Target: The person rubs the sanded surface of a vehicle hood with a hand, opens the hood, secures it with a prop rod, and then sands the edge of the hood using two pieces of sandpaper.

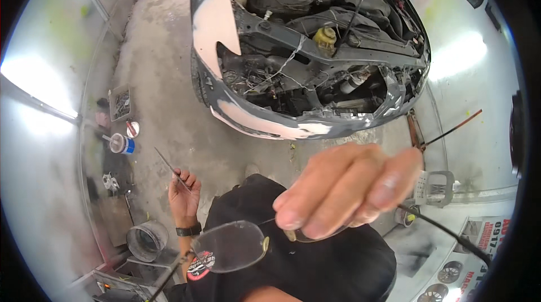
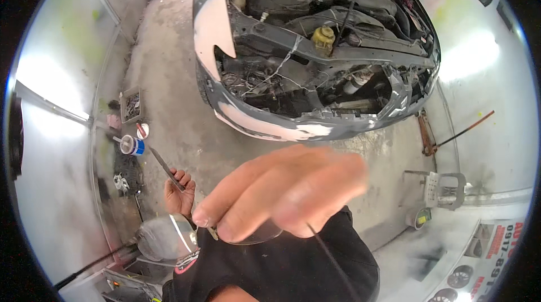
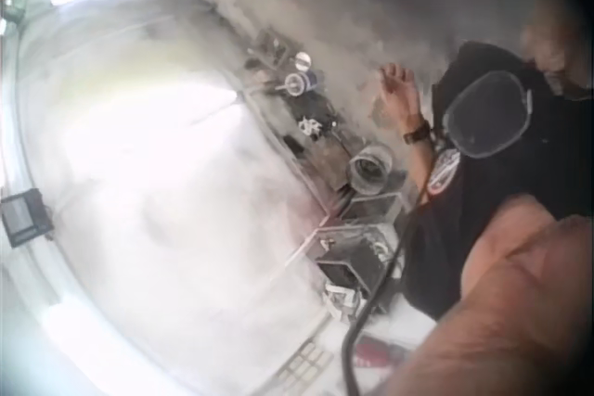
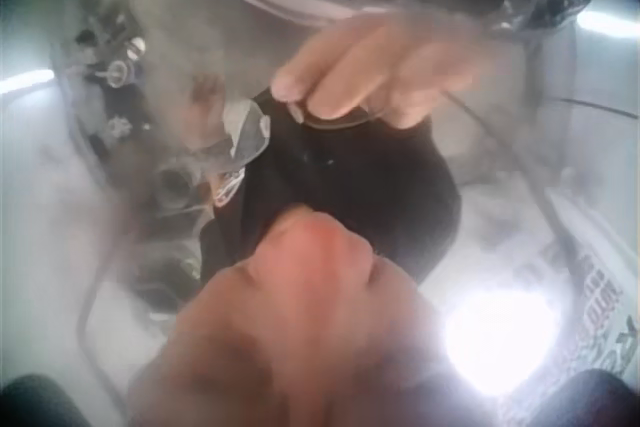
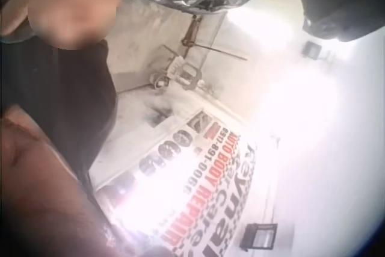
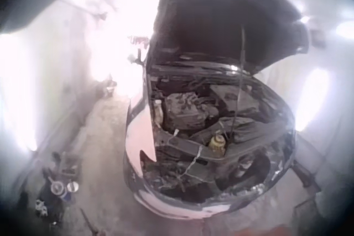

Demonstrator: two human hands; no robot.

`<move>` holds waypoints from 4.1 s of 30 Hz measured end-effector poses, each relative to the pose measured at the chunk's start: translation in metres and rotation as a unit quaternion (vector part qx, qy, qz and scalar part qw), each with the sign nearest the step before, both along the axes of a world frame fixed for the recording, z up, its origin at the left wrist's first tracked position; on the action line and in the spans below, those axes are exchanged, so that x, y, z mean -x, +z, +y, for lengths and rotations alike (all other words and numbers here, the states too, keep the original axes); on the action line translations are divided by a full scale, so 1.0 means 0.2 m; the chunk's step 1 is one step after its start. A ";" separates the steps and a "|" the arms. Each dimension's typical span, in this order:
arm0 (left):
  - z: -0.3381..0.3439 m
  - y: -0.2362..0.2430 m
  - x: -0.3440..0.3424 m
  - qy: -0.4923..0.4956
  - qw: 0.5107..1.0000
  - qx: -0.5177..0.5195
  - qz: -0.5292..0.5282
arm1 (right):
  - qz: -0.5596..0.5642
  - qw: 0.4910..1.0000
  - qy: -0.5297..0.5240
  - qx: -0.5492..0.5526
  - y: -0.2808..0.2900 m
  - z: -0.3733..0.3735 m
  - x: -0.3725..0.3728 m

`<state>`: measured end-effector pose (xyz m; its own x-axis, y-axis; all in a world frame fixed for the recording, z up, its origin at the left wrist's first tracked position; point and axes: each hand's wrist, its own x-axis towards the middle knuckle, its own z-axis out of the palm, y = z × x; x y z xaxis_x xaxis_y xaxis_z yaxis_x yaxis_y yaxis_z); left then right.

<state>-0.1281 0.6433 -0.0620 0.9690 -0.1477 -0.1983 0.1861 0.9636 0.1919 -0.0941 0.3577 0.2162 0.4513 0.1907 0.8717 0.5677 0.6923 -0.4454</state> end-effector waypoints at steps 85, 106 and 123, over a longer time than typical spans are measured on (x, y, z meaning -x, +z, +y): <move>-0.19 0.55 -1.29 0.025 0.445 -0.892 -0.075 | 0.116 0.779 -0.224 0.574 -0.81 -0.27 -1.08; -0.33 0.36 -1.27 -0.112 0.576 -0.810 -0.002 | 0.269 0.666 -0.421 0.554 -1.05 -0.33 -1.09; -0.33 0.35 -1.19 -0.130 0.544 -0.829 0.026 | 0.181 0.640 -0.448 0.597 -0.95 -0.27 -1.14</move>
<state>0.1108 0.5773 0.0081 0.9447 0.1455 -0.2938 0.3217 -0.5842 0.7451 0.1345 0.3043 0.0260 0.9773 0.1463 0.1535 0.2084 -0.7960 -0.5683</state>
